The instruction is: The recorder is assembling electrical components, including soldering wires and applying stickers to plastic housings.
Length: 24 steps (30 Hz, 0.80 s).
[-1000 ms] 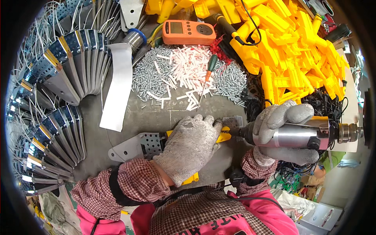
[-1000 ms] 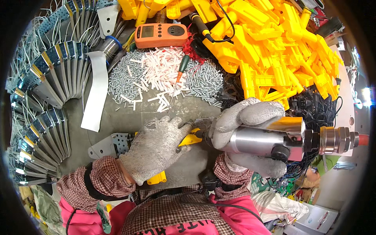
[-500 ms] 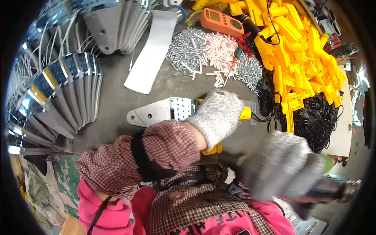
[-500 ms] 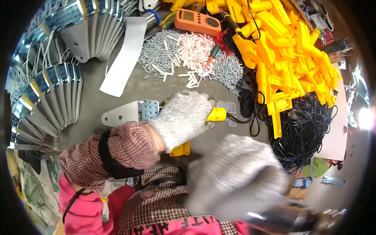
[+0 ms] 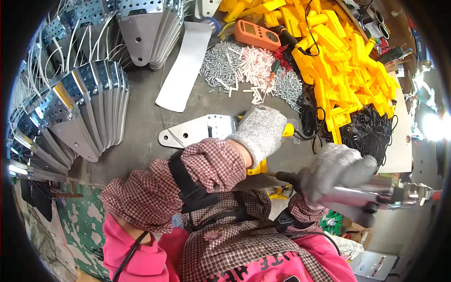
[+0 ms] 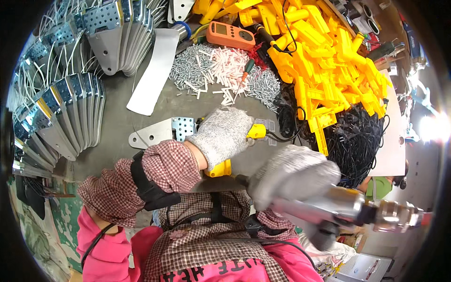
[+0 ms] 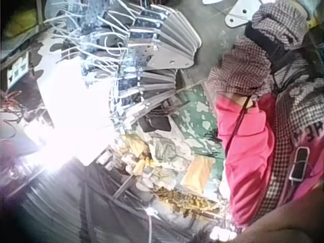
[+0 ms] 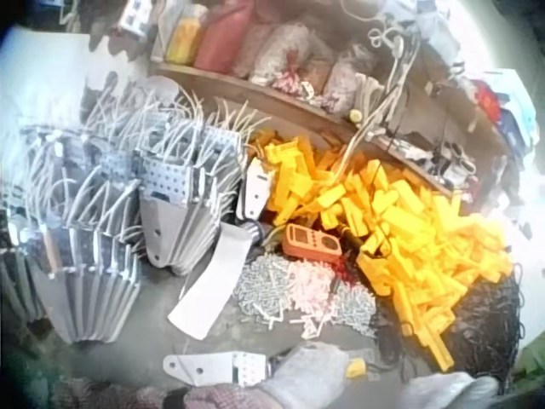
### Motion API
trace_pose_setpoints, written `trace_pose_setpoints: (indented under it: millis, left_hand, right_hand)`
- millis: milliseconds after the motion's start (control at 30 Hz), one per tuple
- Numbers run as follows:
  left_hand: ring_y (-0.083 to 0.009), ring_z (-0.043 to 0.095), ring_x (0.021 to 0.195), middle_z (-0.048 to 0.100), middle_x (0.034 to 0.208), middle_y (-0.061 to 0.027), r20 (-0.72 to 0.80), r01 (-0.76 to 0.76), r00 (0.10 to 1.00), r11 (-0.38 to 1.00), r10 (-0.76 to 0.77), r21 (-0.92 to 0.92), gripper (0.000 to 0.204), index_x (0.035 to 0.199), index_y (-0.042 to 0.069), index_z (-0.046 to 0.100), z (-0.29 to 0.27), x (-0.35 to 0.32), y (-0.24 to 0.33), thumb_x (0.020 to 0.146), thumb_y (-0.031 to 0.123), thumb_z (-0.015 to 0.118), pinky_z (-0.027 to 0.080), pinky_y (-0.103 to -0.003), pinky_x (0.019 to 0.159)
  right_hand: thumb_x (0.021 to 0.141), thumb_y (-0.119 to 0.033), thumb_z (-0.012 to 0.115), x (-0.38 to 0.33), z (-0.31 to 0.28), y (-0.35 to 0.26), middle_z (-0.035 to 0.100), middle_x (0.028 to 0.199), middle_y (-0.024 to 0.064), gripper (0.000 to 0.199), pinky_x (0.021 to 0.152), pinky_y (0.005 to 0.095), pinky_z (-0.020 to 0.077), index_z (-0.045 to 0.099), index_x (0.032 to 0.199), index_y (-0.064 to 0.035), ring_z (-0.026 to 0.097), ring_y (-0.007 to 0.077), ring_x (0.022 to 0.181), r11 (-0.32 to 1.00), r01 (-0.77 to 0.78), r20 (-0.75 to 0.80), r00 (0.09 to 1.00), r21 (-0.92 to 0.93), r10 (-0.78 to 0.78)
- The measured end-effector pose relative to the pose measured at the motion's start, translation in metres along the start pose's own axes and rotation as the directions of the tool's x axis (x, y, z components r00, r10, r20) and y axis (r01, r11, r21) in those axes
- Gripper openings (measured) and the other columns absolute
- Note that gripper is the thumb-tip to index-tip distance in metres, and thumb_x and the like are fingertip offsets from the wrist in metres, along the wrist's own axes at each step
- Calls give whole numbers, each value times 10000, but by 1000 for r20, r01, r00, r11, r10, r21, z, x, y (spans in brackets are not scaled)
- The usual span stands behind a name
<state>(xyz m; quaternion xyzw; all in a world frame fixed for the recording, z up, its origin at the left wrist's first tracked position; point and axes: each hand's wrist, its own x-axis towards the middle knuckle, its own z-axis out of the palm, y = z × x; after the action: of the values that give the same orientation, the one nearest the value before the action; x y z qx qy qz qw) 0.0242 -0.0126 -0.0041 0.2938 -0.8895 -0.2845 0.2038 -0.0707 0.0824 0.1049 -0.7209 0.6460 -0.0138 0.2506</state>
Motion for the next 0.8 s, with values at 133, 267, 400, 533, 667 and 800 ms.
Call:
trace_pose_setpoints:
  millis: [133,267,400,533,667,800]
  left_hand:
    - [-342,695,857,704,870,-176,11,21,1000,1000,-21,23,274,945,35,713,1,-2,5,826,282,716,547,-455,799]
    - [-349,676,940,687,987,-195,51,63,997,997,-65,33,398,1103,0,652,-13,-4,5,852,304,709,537,-444,865]
    - [-384,606,1094,637,1136,-224,254,240,945,965,-207,-108,584,1341,27,531,-67,-43,-23,902,380,687,478,-484,963]
    - [-378,613,1102,652,1158,-200,178,320,945,892,-275,-318,612,1296,32,605,-65,-57,-39,849,423,753,501,-451,928]
    - [-368,612,1101,647,1182,-181,132,254,966,893,-221,-370,575,1262,43,637,-56,-63,-49,843,418,760,507,-440,932]
    - [-318,649,1012,644,1046,-155,43,172,985,917,-168,-360,538,1331,114,604,-56,-62,-50,892,409,701,545,-444,848]
  right_hand:
    - [991,-382,570,31,6,-3,639,656,103,413,476,384,554,620,783,-28,659,256,551,731,542,-87,824,415,-560]
    - [1044,-415,500,55,-26,22,642,654,155,509,438,421,560,608,816,27,665,301,527,34,784,-391,345,620,-853]
    - [990,-267,638,60,-45,10,630,653,101,324,459,314,571,631,860,30,637,212,508,-168,746,-690,473,644,-547]
    - [935,-208,698,103,-16,17,636,948,91,212,629,332,629,647,1026,-24,674,268,834,-232,719,-727,516,655,-454]
    - [902,-278,738,99,-26,43,652,1066,159,252,644,367,628,660,1061,-99,690,342,880,-84,500,-471,727,862,-499]
    - [886,-315,751,111,-25,57,659,1088,197,291,657,380,614,662,1067,-105,688,370,900,95,397,-277,772,913,-572]
